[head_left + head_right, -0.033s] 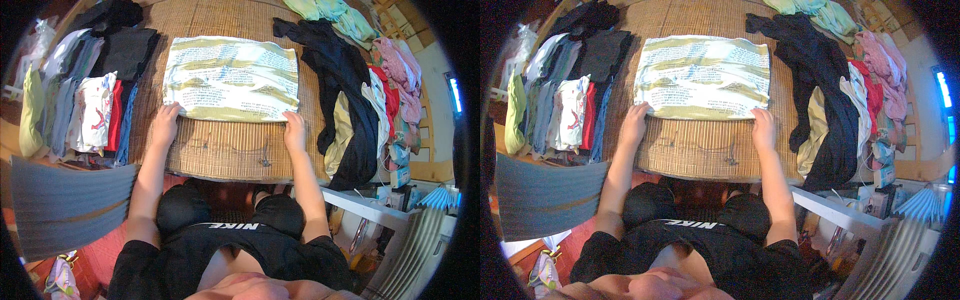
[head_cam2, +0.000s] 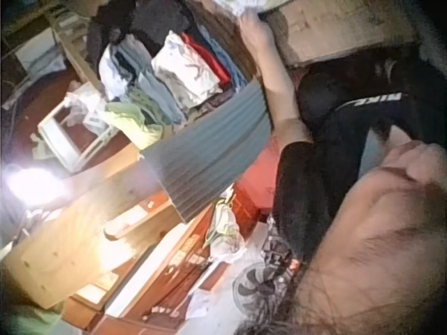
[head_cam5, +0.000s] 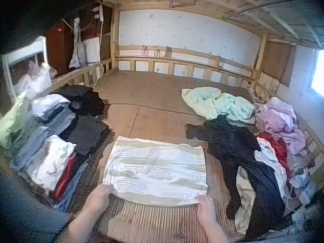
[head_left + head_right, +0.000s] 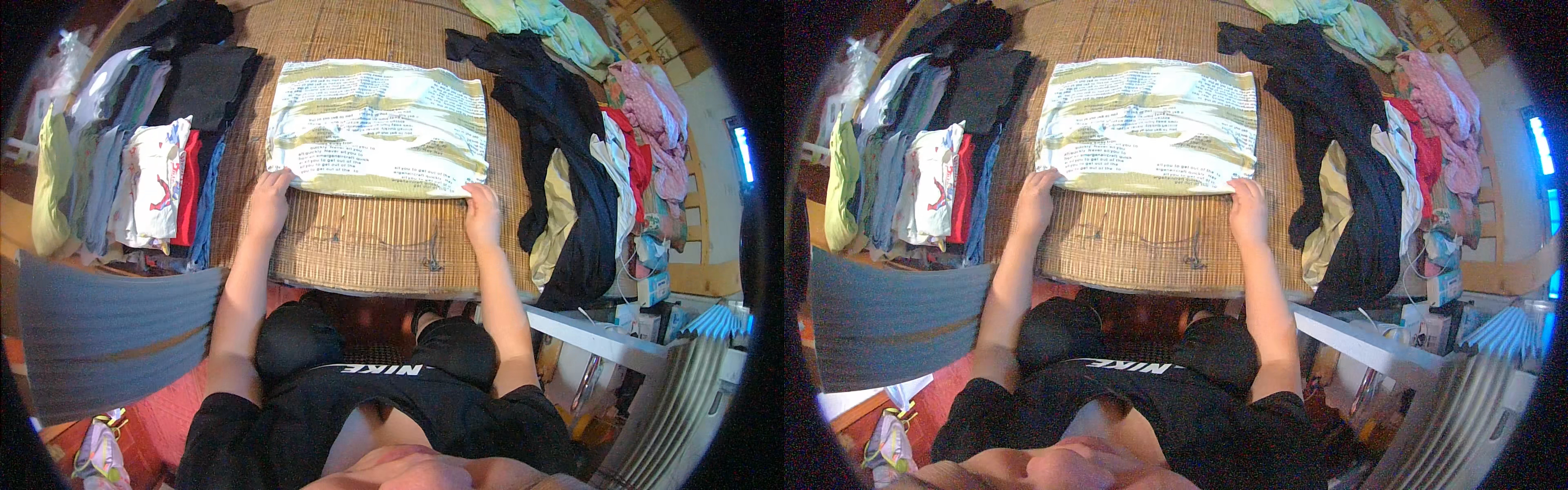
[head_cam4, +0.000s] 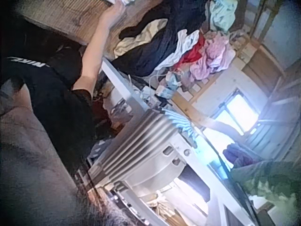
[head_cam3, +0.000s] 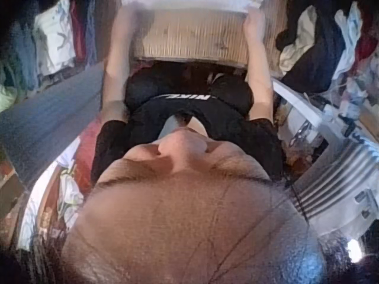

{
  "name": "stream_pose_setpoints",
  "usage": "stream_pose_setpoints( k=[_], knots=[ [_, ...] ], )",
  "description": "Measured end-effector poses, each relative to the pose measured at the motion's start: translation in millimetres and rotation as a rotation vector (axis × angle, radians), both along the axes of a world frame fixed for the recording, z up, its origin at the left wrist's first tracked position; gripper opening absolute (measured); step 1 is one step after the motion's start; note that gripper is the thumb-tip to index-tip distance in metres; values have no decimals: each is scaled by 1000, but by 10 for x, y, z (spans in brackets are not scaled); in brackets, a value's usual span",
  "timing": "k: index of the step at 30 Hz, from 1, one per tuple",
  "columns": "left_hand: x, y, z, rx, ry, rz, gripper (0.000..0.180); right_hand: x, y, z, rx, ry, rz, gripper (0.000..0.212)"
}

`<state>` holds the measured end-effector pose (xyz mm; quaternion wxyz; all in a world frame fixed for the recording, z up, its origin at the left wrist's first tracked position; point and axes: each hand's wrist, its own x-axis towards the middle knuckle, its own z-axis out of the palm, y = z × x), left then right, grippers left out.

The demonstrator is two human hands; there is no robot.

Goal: The person folds several pieces of clothing, including a yellow t-shirt, a black t-shirt, a patterned cloth, and a black long-sleeved shirt. They smooth each item, fold it neatly, and place it on a growing stack to the left.

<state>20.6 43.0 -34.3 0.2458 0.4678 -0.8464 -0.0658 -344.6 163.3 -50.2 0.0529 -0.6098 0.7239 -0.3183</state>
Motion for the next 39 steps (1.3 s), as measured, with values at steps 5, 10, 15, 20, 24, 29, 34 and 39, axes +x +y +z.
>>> stream_pose_setpoints(
  k=[5, 10, 15, 20, 24, 29, 34, 39],
  knots=[
    [99, 201, 285, 152, -16, 79, 22, 2, 286, 176, -100, 63, 4, 15],
    [332, 418, 510, 628, 303, 168, 16, 65, 700, 210, -129, -437, -71, 14],
    [207, 62, 501, 567, 800, 223, 11, 71, 397, 421, -135, -534, -245, 17],
    [-154, -701, 229, 291, 533, 263, 24, -232, -507, 429, -91, -227, -304, 26],
    [-243, -1275, -35, 224, 300, 331, 31, -543, -1197, 301, 97, -139, -210, 31],
    [-325, -1692, -151, 463, 79, 380, 41, -811, -1795, 57, 347, -67, -164, 38],
    [-496, -1677, -31, 436, -103, 453, 43, -741, -1894, -101, 354, 108, -366, 37],
    [-365, -1439, 20, 180, -96, 570, 42, -703, -1454, 117, 245, -12, -475, 39]
  ],
)
